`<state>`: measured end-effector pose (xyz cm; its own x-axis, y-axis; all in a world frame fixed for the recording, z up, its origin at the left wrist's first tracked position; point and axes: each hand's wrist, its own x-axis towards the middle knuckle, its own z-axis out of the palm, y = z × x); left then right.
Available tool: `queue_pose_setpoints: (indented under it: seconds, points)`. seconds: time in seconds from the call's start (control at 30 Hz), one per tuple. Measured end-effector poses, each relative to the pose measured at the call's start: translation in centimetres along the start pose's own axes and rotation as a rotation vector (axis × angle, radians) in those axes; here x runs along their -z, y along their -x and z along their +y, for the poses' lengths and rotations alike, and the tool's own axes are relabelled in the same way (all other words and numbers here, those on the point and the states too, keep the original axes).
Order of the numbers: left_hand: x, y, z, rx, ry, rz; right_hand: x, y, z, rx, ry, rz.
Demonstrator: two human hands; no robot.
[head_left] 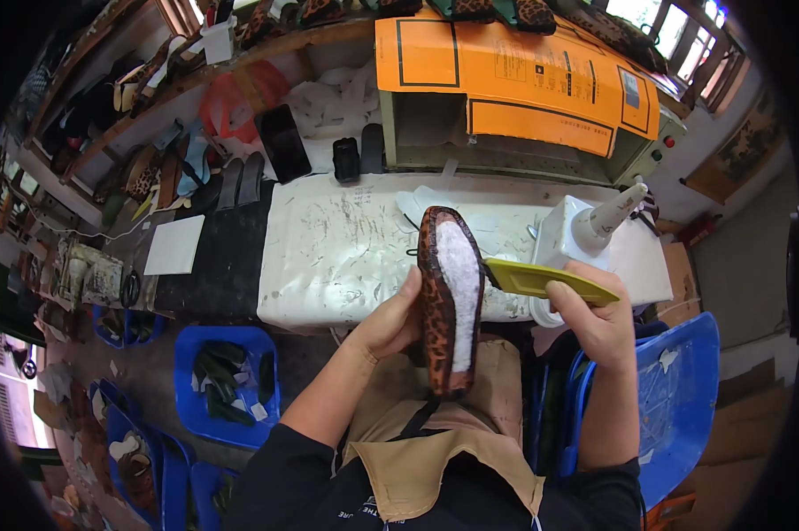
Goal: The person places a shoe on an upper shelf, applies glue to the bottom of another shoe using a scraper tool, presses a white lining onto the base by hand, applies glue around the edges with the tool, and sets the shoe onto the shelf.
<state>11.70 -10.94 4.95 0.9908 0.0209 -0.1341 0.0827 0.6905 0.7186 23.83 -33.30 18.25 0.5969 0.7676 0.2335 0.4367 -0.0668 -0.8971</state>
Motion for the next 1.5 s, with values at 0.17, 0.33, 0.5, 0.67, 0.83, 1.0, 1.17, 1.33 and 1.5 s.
queue_pose_setpoints:
  seconds: [0.17,0.33,0.5,0.67,0.83,1.0,1.17,1.33,1.5]
  points:
    - [-0.3,0.5,-1.3,-0.014,-0.079,0.121,-3.8,-0.2,1.8,0.027,-0.006,0.175]
    - [-1.1,1.2,-0.8,-0.040,-0.111,0.094,-4.9,-0.4,2.5,0.094,0.118,0.227]
    - [-0.7,0.8,-1.3,-0.068,-0.189,0.094,-5.1,-0.6,2.4,0.130,0.182,0.238]
    - [-0.9,0.8,-1.3,-0.062,-0.198,0.081,-4.7,-0.6,2.1,0.127,0.228,0.176]
    - [-1.6,0.6,-0.9,-0.077,-0.174,0.084,-4.4,-0.5,1.9,0.133,0.231,0.124]
    - [-1.4,0.6,-0.8,-0.047,-0.181,0.064,-4.2,-0.4,2.2,0.170,0.239,0.082]
    - [-1.7,0.4,-0.9,-0.038,-0.187,0.075,-3.9,-0.1,2.5,0.188,0.258,0.042]
    - [-1.9,0.3,-0.9,-0.069,-0.202,0.073,-3.9,0.1,2.3,0.212,0.276,0.009]
    - [-1.6,0.3,-1.1,-0.080,-0.241,0.078,-3.7,0.3,2.1,0.238,0.318,-0.021]
